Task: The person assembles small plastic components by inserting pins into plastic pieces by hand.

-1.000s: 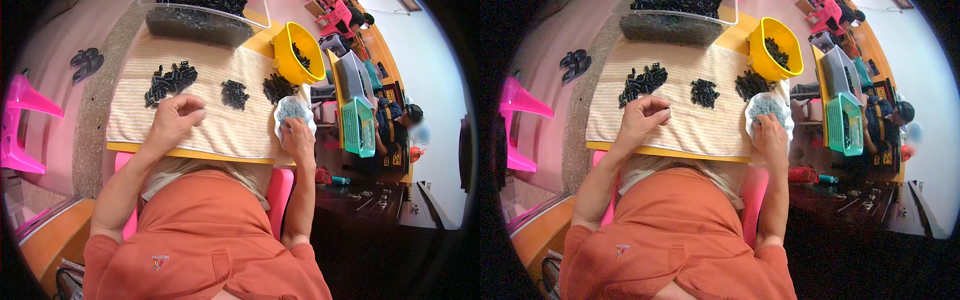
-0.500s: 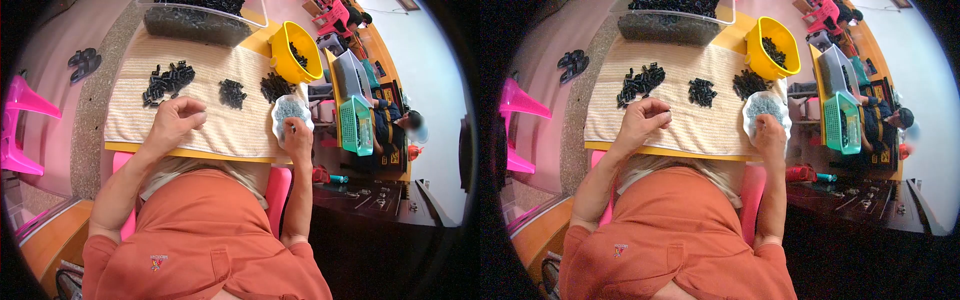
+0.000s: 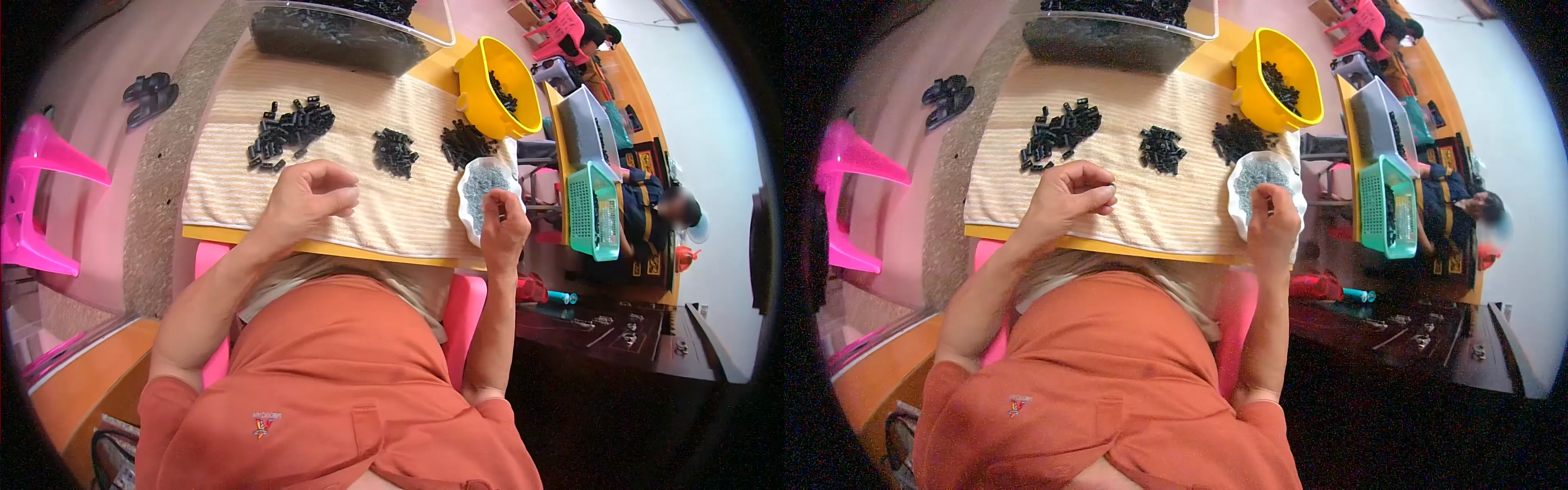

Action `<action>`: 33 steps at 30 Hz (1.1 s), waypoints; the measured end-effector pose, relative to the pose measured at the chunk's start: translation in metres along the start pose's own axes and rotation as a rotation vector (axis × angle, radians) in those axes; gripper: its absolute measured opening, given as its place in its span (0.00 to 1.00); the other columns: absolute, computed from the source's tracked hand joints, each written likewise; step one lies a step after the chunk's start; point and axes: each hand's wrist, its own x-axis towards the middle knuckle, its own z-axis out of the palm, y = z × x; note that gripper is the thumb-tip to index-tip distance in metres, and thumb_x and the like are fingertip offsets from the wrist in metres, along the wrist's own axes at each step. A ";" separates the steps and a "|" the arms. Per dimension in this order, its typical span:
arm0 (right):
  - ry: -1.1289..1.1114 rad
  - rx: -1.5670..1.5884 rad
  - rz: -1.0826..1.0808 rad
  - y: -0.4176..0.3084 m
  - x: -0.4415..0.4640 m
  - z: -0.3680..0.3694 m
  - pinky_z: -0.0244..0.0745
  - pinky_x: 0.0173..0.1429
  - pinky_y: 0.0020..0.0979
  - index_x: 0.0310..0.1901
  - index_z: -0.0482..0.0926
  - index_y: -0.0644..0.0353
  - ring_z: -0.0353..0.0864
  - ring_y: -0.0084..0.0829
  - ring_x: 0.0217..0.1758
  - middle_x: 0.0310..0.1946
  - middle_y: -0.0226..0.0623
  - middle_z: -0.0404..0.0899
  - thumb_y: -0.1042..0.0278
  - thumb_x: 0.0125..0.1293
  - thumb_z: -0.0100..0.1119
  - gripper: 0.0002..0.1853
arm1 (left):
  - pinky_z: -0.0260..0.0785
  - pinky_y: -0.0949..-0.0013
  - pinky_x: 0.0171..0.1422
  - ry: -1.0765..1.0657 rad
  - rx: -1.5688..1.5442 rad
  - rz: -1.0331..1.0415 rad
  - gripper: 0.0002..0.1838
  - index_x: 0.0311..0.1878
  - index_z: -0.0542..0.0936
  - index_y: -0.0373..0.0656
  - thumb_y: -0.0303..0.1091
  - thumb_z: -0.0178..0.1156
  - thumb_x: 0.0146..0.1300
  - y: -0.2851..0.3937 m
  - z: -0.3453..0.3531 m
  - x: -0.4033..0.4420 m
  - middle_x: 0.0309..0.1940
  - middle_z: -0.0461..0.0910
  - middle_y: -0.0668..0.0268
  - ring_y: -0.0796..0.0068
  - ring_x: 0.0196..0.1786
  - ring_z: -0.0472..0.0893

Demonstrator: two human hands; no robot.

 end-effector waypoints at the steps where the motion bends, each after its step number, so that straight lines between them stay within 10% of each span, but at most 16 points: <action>1: 0.020 0.015 -0.010 -0.004 0.001 0.001 0.78 0.42 0.35 0.42 0.81 0.64 0.85 0.40 0.36 0.33 0.44 0.83 0.77 0.67 0.65 0.04 | 0.81 0.74 0.47 -0.002 -0.005 0.002 0.10 0.49 0.81 0.35 0.26 0.67 0.67 0.000 0.000 0.000 0.38 0.84 0.64 0.78 0.40 0.85; 17: -0.054 0.455 0.161 -0.038 -0.008 0.036 0.79 0.37 0.23 0.44 0.80 0.65 0.80 0.19 0.32 0.32 0.33 0.81 0.78 0.70 0.62 0.04 | 0.80 0.75 0.45 -0.041 -0.036 0.026 0.07 0.44 0.82 0.38 0.27 0.68 0.66 -0.002 0.000 0.000 0.36 0.84 0.67 0.81 0.38 0.83; 33: -0.235 0.819 0.231 -0.077 -0.019 0.063 0.83 0.39 0.24 0.48 0.79 0.68 0.80 0.20 0.32 0.33 0.32 0.79 0.78 0.72 0.60 0.06 | 0.81 0.74 0.48 -0.021 -0.090 0.004 0.08 0.46 0.81 0.36 0.25 0.67 0.66 0.000 0.001 -0.002 0.37 0.84 0.65 0.78 0.40 0.84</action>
